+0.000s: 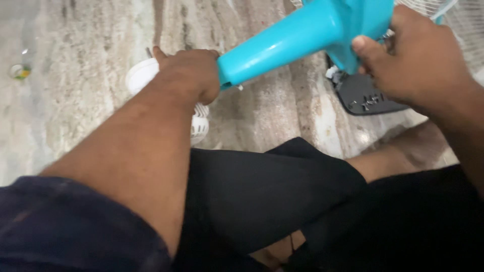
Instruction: The person disassembles a small electric fan by removing screws from the rear housing and detaching the motor unit from the stand using a screwdriver. The fan parts are placed on the floor.
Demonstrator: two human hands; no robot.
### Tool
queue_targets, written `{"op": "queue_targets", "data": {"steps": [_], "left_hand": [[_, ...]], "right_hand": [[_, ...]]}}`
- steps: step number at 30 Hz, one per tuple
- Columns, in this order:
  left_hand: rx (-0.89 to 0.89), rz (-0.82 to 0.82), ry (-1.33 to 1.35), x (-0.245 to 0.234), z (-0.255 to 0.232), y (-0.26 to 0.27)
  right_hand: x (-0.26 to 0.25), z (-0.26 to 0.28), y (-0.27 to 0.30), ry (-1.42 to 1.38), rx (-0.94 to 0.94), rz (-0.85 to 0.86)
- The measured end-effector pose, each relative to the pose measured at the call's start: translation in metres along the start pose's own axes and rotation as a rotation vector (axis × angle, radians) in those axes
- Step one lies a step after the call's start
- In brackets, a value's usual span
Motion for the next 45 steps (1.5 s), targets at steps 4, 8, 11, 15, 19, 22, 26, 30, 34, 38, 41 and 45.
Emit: {"op": "queue_targets", "data": {"steps": [4,8,11,15,19,22,26,30,34,38,41,45], "left_hand": [[-0.015,0.035,0.043,-0.001,0.005,0.007],[0.025,0.004,-0.006,0.001,-0.002,0.006],[0.017,0.019,-0.054,0.01,-0.004,0.001],[0.025,0.02,-0.025,0.013,-0.004,-0.004],[0.025,0.027,0.018,0.01,-0.001,0.004],[0.02,0.072,0.1,0.003,-0.001,0.011],[0.042,0.044,0.245,-0.01,0.009,0.029],[0.086,0.052,0.201,-0.018,0.013,0.043],[0.351,-0.079,0.372,-0.009,0.004,0.064],[0.552,-0.023,0.489,0.015,-0.018,0.074],[0.679,-0.128,0.607,0.014,-0.043,0.073],[0.802,-0.203,0.752,0.012,-0.064,0.071]], "right_hand": [[-0.005,0.002,0.003,0.045,0.035,0.055],[0.011,-0.011,0.002,0.003,0.257,0.196],[0.018,-0.014,-0.002,-0.07,0.24,0.181],[0.025,-0.026,-0.003,-0.118,0.167,0.129],[0.033,-0.029,-0.006,-0.161,0.191,0.151],[0.035,-0.033,-0.004,-0.189,0.248,0.176],[0.034,-0.029,-0.002,-0.254,0.242,0.171],[0.037,-0.032,0.003,-0.214,0.355,0.165],[0.028,-0.025,0.011,-0.212,0.237,-0.119],[0.022,0.008,0.027,-0.329,-0.059,-0.33],[0.037,0.033,0.032,-0.73,0.035,-0.037],[0.052,0.058,0.031,-1.574,0.028,0.213]]}}
Point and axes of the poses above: each hand's wrist, its own y-axis away from the middle knuckle, its own x-axis out of the palm, z = x × y, the point moved 4 cm from there along -y, towards the middle knuckle, and after that the axes turned 2 degrees about -y, right-handed, at the moved point
